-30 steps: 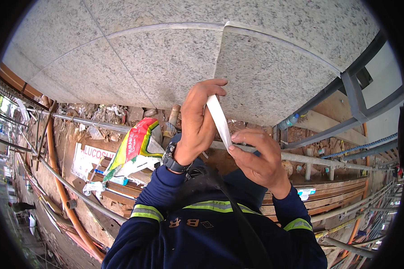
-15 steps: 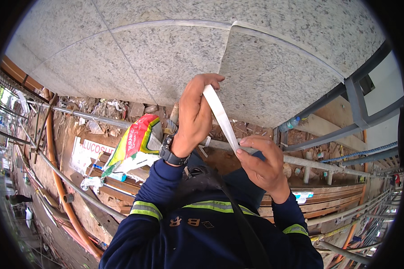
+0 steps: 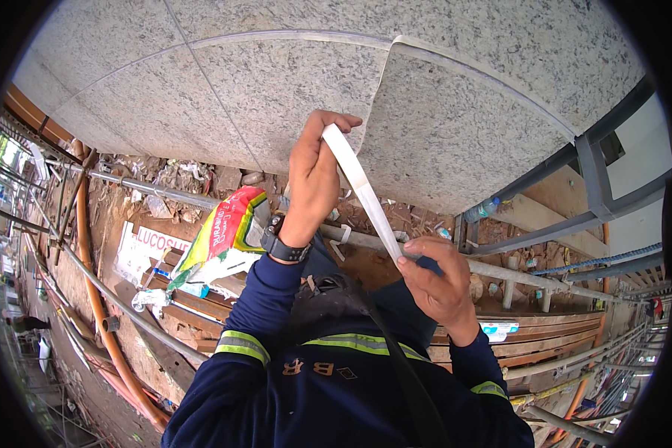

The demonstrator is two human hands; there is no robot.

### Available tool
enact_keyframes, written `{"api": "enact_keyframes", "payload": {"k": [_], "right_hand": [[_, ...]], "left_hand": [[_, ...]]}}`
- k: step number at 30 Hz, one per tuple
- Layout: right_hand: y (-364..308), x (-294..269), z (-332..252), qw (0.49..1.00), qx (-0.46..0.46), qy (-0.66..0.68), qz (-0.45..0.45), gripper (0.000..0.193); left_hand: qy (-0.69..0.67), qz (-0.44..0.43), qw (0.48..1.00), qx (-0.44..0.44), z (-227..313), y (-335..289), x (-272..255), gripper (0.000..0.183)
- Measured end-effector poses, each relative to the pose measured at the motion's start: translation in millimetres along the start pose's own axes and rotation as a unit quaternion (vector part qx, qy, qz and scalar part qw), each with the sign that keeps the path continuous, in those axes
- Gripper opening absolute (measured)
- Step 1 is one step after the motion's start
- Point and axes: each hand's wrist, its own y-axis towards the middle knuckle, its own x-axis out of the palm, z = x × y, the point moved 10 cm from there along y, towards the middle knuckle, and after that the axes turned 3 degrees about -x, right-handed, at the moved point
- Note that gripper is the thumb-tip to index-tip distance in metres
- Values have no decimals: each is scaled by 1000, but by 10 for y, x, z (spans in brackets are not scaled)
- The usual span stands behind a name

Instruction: The person retrieves a roll of white tape from a bag, unrolls and tears off strips, and applies them along the seams of a large stone slab on a construction site. The person smooths the tape along the slab surface and repeats the process for multiple seams.

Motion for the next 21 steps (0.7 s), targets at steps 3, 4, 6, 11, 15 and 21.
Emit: {"api": "enact_keyframes", "payload": {"k": [3, 4, 6, 11, 15, 21], "right_hand": [[-38, 21, 18, 1000, 11, 10, -6, 30], [-56, 23, 24, 1000, 14, 9, -7, 30], [-93, 20, 33, 1000, 20, 6, -9, 30], [-136, 4, 37, 999, 31, 6, -8, 30], [-173, 6, 51, 999, 45, -1, -16, 29], [-275, 20, 108, 998, 60, -2, -26, 29]], "left_hand": [[-18, 4, 1000, -16, -69, 22, -57, 17], [-29, 12, 999, -27, -75, 28, -70, 17], [-51, 29, 997, -47, -75, 40, -90, 18], [-72, 22, 996, -48, -195, 70, -142, 18], [-102, 30, 991, -75, -229, 76, -178, 18], [-130, 56, 982, -126, -260, 98, -268, 17]]}}
